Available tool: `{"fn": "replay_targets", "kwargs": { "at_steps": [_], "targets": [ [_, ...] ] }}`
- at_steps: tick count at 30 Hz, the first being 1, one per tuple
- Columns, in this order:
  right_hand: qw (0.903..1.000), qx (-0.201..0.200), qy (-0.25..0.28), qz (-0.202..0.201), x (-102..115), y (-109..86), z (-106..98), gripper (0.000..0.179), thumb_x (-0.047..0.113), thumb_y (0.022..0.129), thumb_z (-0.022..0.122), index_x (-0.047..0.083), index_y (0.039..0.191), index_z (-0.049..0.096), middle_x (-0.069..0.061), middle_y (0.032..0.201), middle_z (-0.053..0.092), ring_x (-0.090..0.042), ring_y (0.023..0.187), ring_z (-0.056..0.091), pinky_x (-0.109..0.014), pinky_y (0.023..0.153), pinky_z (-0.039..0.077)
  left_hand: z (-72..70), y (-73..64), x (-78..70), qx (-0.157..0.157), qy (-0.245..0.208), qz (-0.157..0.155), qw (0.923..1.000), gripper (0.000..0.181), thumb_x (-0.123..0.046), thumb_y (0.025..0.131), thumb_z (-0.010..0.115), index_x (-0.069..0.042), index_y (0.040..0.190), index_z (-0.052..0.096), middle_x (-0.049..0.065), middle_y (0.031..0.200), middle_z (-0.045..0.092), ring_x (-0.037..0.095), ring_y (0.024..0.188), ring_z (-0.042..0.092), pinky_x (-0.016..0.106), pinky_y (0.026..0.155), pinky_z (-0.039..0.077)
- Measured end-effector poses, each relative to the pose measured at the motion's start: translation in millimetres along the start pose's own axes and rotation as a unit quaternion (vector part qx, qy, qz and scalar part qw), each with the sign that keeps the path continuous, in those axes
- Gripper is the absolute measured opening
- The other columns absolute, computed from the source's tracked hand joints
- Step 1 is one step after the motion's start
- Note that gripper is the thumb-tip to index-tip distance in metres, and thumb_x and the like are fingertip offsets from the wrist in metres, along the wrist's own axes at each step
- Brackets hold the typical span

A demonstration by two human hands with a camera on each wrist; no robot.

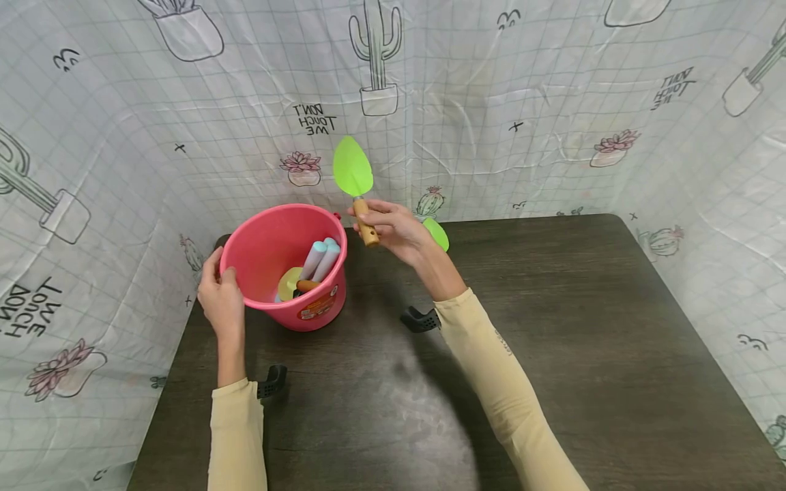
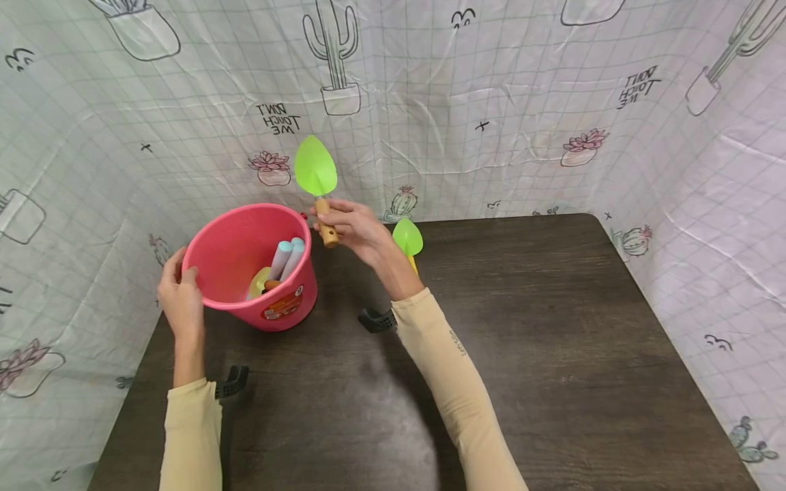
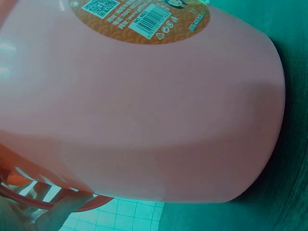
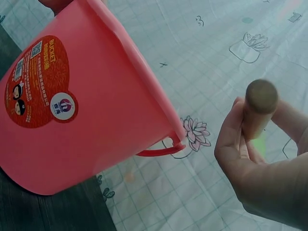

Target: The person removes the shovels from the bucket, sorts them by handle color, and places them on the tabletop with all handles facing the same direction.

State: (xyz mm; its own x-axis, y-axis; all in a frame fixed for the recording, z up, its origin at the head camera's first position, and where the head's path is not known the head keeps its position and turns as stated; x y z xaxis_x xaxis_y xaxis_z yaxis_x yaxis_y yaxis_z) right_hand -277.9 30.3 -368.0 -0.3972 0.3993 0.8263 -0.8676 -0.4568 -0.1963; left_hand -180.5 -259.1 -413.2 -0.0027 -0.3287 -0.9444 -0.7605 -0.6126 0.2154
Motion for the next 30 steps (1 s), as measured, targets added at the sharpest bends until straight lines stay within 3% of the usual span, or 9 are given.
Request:
{"fn": "replay_targets", "kwargs": {
  "at_steps": [15, 23, 30],
  "targets": [
    [0.9987, 0.005, 0.051, 0.004, 1.8, -12.5, -15.7, 0.045, -0.002, 0.093, 0.054, -0.007, 0.137, 0.043, -0.019, 0.110, 0.062, -0.026, 0.089, 0.066, -0.034, 0.078, 0.054, -3.1, -8.9, -1.0, -0.005, 0.001, -0.006, 1.0000, 0.040, -0.016, 0.099, 0.044, -0.019, 0.137, 0.055, 0.002, 0.129, 0.059, 0.017, 0.109, 0.056, 0.031, 0.087, 0.048],
    [0.9997, -0.004, 0.025, 0.000, 5.6, -18.0, -26.4, 0.045, -0.004, 0.093, 0.054, -0.009, 0.136, 0.042, -0.024, 0.115, 0.057, -0.033, 0.102, 0.061, -0.041, 0.093, 0.046, -3.3, -8.8, 0.1, -0.002, -0.003, -0.012, 0.9999, 0.040, -0.016, 0.099, 0.044, -0.018, 0.137, 0.054, 0.001, 0.130, 0.058, 0.018, 0.112, 0.056, 0.033, 0.090, 0.048],
    [0.9997, -0.010, -0.023, -0.007, 7.9, -23.7, -36.2, 0.047, -0.001, 0.091, 0.059, -0.010, 0.135, 0.043, -0.022, 0.110, 0.061, -0.028, 0.092, 0.066, -0.037, 0.084, 0.052, -3.5, -9.1, -0.2, -0.005, -0.004, -0.010, 0.9999, 0.040, -0.015, 0.098, 0.045, -0.017, 0.136, 0.055, 0.002, 0.129, 0.059, 0.017, 0.110, 0.056, 0.030, 0.088, 0.047]
  ]
}}
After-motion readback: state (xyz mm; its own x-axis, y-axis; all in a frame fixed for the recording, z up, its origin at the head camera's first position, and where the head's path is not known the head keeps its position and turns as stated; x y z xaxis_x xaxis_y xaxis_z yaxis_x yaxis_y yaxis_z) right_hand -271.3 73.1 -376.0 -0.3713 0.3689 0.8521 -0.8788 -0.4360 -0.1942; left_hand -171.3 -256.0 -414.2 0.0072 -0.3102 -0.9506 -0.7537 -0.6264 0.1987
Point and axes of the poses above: each hand's wrist, its own y-axis towards the middle knuckle, its own z-axis out of the palm, x = y × z, the point moved 4 cm from there along y, towards the middle knuckle
